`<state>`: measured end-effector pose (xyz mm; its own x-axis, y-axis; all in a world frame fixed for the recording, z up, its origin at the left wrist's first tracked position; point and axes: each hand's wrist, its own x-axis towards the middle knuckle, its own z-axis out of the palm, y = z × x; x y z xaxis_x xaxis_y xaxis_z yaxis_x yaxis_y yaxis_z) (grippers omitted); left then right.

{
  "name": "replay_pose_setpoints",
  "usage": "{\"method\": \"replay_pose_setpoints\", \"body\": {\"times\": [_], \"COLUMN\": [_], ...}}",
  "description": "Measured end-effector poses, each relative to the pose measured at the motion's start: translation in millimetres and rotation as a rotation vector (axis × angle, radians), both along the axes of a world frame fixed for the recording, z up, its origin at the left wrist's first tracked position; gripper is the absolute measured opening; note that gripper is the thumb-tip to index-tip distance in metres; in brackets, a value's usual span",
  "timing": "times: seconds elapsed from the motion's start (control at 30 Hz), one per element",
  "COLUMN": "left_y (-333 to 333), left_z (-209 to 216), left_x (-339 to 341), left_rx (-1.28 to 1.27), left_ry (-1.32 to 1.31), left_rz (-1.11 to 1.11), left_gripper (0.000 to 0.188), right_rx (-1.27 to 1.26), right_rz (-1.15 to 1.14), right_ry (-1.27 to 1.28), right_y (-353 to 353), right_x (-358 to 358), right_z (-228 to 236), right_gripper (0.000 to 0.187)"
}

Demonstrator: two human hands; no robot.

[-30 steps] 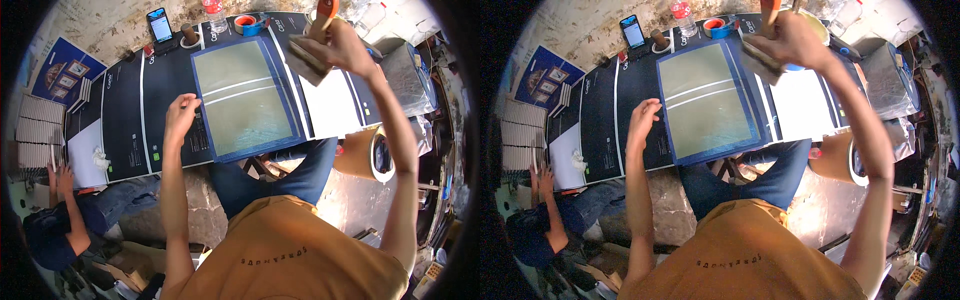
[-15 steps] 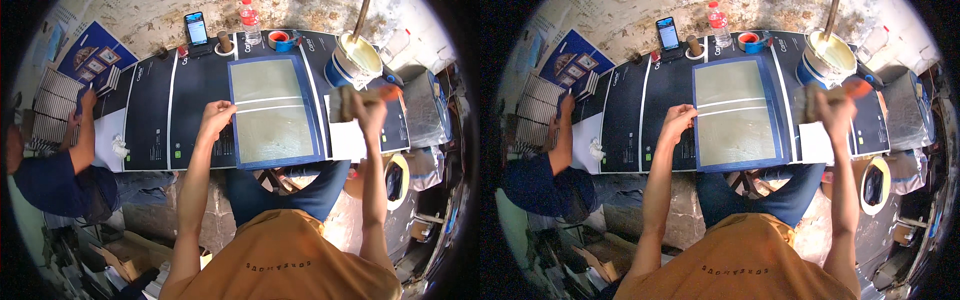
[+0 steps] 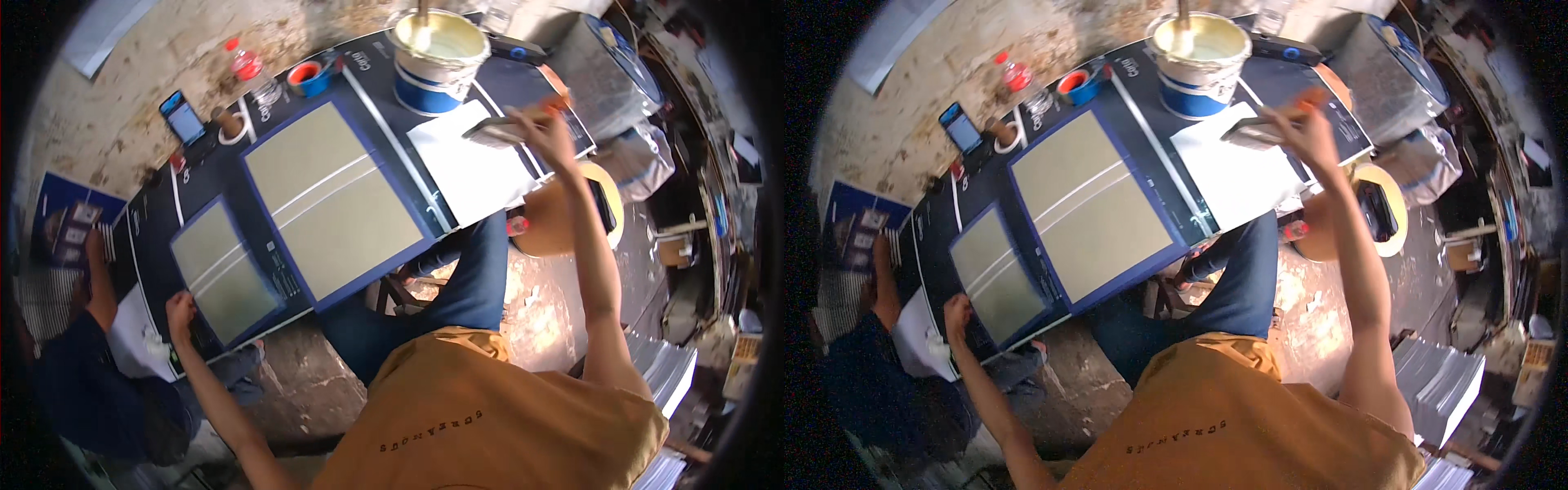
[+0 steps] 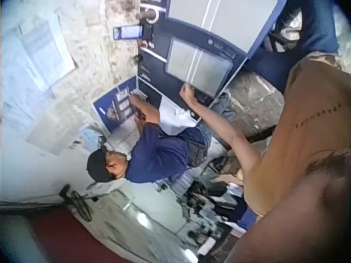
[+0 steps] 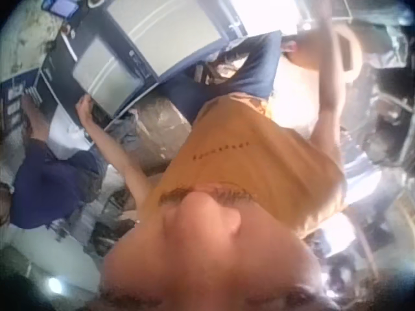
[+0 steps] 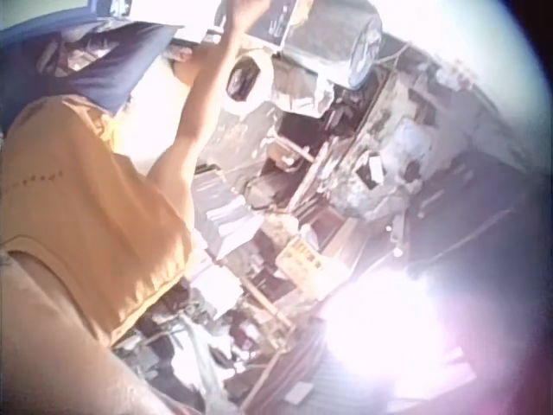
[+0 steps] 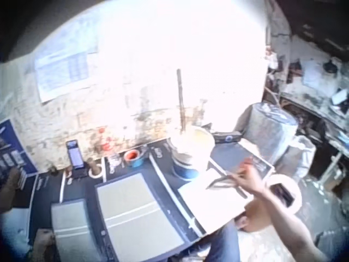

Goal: The person applies glue onto book cover boards using a brush and smooths down the surface by hand.

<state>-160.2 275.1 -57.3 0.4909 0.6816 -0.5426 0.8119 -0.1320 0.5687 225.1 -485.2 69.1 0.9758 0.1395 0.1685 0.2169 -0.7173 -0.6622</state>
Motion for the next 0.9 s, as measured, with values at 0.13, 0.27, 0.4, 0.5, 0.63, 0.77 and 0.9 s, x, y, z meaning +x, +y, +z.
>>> {"method": "replay_pose_setpoints", "body": {"times": [0.13, 0.27, 0.4, 0.5, 0.63, 0.77, 0.9], "left_y": [-28, -136, -270, -362, -428, -448, -456], "left_z": [-3, 49, 111, 134, 125, 94, 83], "left_x": [11, 66, 107, 129, 150, 163, 165], "left_rx": [1.028, 0.757, 0.371, 0.261, -0.019, -0.096, -0.085], "left_ry": [0.226, -0.494, -0.909, -0.959, -0.987, -0.931, -0.894], "left_rz": [-0.065, -0.067, -0.098, -0.230, -0.341, -0.353, -0.304], "left_gripper": [0.049, 0.050, 0.044, 0.045, 0.043, 0.040, 0.039], "right_rx": [-0.167, -0.300, -0.335, -0.177, -0.140, -0.146, -0.183], "right_rz": [0.114, 0.128, 0.086, 0.147, 0.248, 0.282, -0.075], "right_ry": [0.051, 0.154, 0.144, 0.167, 0.034, 0.098, -0.222], "right_y": [52, 58, 59, 61, 34, -36, -86], "right_x": [23, 44, 66, 62, 68, 114, 208], "right_z": [-17, -31, -57, -49, -56, -53, -70], "right_gripper": [0.045, 0.040, 0.043, 0.053, 0.043, 0.044, 0.040]}}
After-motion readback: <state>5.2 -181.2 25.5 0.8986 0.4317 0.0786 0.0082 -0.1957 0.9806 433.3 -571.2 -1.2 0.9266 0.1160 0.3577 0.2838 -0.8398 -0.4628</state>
